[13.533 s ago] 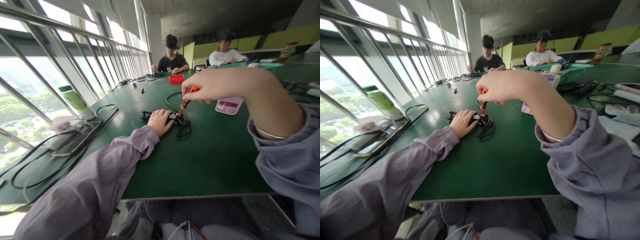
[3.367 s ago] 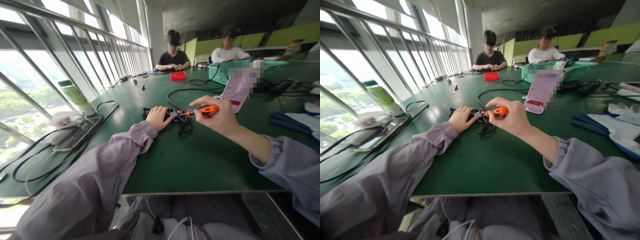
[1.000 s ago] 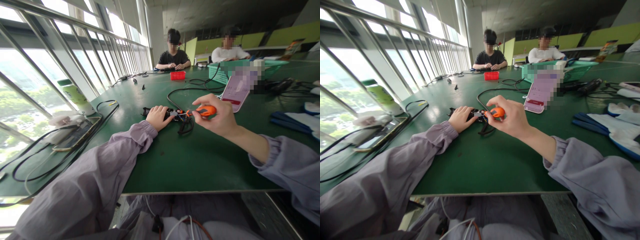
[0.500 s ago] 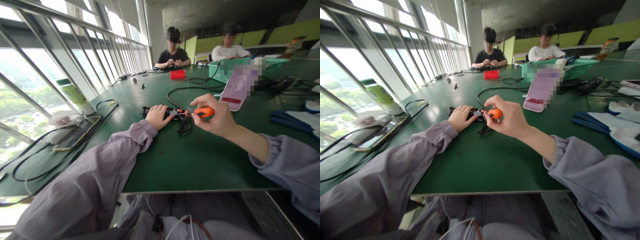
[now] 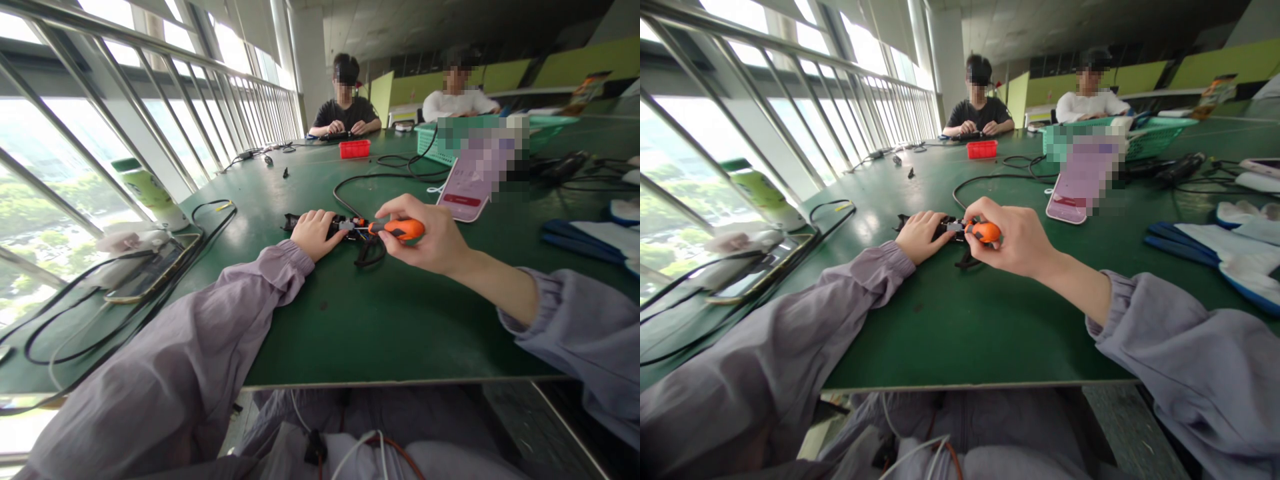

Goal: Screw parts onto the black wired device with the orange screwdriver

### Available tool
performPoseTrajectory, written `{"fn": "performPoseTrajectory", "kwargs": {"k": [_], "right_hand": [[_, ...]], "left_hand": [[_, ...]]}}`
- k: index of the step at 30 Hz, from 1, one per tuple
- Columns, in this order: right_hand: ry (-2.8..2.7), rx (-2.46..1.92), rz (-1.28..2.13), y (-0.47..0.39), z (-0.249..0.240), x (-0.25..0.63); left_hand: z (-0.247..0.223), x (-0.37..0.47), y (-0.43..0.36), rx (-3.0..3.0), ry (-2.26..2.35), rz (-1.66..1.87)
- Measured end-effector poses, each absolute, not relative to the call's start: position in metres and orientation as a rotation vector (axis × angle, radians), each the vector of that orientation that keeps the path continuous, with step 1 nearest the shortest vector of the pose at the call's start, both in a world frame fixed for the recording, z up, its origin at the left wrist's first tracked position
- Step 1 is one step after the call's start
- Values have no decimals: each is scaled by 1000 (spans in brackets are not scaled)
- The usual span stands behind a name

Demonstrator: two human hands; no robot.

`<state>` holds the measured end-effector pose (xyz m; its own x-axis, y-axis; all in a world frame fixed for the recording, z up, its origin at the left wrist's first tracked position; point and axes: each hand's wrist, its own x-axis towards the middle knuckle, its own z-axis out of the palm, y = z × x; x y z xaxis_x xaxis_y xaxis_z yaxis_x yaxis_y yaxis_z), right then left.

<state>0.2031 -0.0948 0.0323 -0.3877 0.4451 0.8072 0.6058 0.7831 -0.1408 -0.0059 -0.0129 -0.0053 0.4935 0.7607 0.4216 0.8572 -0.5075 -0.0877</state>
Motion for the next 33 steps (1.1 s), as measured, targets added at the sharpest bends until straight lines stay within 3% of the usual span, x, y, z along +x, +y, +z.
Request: {"fn": "performPoseTrajectory", "kwargs": {"k": [10,18,33], "right_hand": [[-2316,-715,-172,-90,22,201],[-1845,-928,35,-89,27,204],[-1782,-817,-183,-85,26,205]], "left_hand": [[-4,-6,-14,-2448,-1365,-460],[-4,-6,-14,-2462,-1373,-473],[-5,-7,-13,-2465,-1363,-493]]}}
